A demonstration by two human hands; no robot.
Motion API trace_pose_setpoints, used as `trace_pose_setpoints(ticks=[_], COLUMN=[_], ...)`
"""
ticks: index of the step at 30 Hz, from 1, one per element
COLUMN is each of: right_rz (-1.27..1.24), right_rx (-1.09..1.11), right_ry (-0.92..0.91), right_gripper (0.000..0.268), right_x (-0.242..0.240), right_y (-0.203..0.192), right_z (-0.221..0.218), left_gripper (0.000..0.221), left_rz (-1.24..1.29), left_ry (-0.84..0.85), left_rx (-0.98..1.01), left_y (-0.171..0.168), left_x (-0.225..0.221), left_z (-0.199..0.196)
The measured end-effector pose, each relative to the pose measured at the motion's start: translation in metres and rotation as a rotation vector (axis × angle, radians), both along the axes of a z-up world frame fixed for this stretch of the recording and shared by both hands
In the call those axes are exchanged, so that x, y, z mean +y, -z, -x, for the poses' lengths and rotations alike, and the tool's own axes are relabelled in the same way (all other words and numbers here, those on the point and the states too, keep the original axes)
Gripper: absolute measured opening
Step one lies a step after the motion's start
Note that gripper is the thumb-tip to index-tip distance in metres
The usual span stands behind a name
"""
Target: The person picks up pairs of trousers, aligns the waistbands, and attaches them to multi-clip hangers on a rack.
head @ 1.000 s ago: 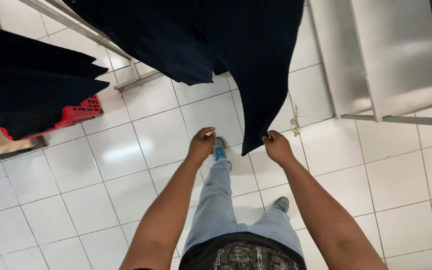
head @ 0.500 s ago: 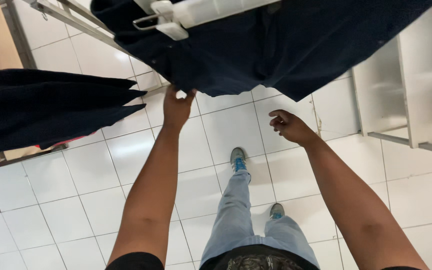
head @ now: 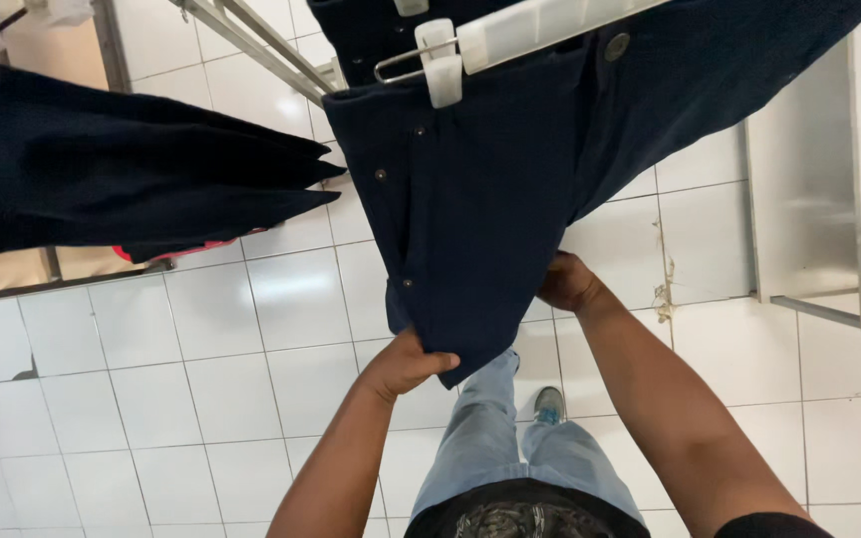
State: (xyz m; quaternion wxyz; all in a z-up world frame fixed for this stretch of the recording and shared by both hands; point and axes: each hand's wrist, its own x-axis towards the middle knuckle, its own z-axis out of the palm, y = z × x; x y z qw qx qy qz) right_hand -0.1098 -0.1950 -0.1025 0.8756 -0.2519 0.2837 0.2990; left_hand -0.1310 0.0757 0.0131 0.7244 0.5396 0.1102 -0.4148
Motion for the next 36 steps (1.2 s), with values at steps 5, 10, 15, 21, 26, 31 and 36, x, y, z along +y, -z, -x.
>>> trace_pose_setpoints(ticks=[5, 10, 15, 21, 26, 31, 36], right_rz=[0.05, 0.204, 0.434, 0.71, 0.484, 0.375, 0.409], right_rx=[-0.027, -0.133, -0.279, -0.439, -0.413, -0.426, -0.208], right_ry=[0.153, 0.237, 0.095, 0.153, 0.137, -0.217, -0.196], right_gripper=[0.024, 0.022, 0.016, 0.014, 0.03, 0.028, 0.035], right_x=[0.007, 0.006, 0.001, -0.083, -0.049, -0.066, -0.068], right_y=[-0.047, -0.123, -0.172, -0.092, -0.215, -0.161, -0.124], right_z=[0.059, 0.098, 0.12, 0.139, 0.151, 0.2, 0.249], left_gripper=[0.033, 0.034, 0.04, 0.044, 0.036, 0.052, 0.034], left_rz=[-0.083, -0.256, -0.669, -0.826, -0.554, -0.294, -0.678], left_ry=[-0.132, -0.318, -0.082, -0.144, -0.333, -0.417, -0.127], left_rx=[-0.114, -0.23, -0.238, -0.461, -0.39, -0.211, -0.261], left_y=[-0.045, -0.073, -0.028, -0.083, -0.114, -0.091, -0.047], left_x=[0.023, 0.023, 0.009, -0.015, -0.061, -0.049, -0.034], left_z=[0.007, 0.03, 0.08, 0.092, 0.113, 0.162, 0.22])
